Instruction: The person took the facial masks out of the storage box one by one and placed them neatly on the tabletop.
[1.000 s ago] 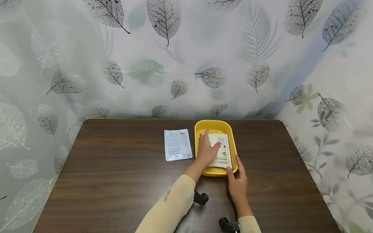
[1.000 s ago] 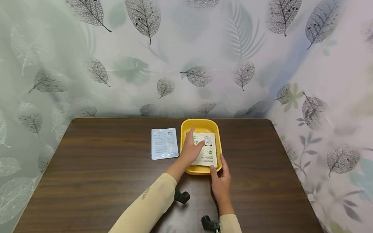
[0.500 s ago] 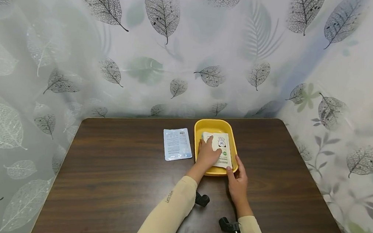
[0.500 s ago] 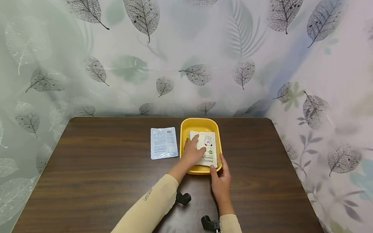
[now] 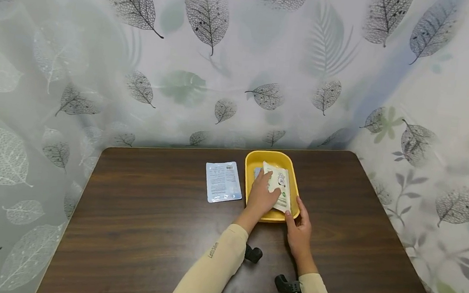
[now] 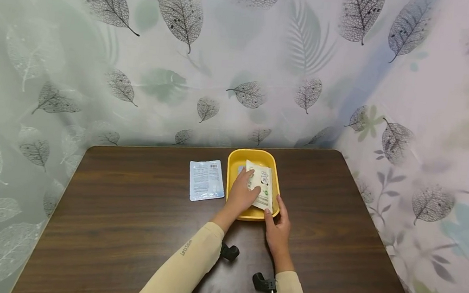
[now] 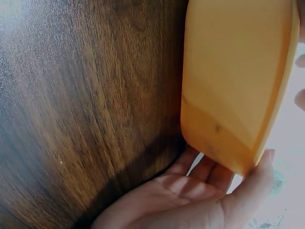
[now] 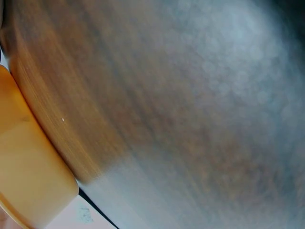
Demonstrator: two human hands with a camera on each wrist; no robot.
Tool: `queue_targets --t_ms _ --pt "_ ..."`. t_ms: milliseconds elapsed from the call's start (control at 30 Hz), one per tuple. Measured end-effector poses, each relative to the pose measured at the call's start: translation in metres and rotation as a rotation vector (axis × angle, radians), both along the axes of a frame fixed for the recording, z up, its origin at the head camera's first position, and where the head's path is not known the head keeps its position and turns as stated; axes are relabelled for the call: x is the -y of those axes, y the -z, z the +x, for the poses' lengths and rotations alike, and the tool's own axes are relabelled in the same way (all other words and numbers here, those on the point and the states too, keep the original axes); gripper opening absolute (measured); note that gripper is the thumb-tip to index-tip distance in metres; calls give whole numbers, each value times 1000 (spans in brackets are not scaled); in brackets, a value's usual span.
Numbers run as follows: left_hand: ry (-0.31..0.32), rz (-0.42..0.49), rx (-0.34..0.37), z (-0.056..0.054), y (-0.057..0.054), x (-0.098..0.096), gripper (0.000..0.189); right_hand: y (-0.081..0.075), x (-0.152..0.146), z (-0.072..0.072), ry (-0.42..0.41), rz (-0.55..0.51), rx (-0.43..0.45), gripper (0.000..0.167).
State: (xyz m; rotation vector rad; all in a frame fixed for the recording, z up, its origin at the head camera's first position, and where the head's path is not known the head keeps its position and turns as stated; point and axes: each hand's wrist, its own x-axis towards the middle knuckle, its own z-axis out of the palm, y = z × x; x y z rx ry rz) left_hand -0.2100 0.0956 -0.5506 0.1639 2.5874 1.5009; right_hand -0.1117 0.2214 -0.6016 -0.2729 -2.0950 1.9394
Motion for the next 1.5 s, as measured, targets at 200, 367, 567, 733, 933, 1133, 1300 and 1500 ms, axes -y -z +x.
queue_targets --t_ms 200,367,567,733,933,1133,1300,1500 --pt "27 95 -25 0 0 1 67 -22 4 7 -9 16 5 60" --pt "44 102 -20 0 -3 3 73 -24 4 8 -18 10 6 60" --pt "79 70 -30 0 -4 4 77 -25 4 8 -23 7 8 60" --pt "73 74 -41 0 -2 4 79 -26 4 8 -25 6 15 60" --pt "49 88 -59 0 -1 4 81 -17 1 6 -28 -8 10 61" --pt "12 148 -118 0 -2 9 80 5 -3 -1 -15 -24 -11 61" --pt "7 242 -143 1 -12 20 77 9 -2 -1 -8 0 -20 60" --pt "-20 378 -126 -7 -30 42 75 8 -3 0 0 7 -16 59"
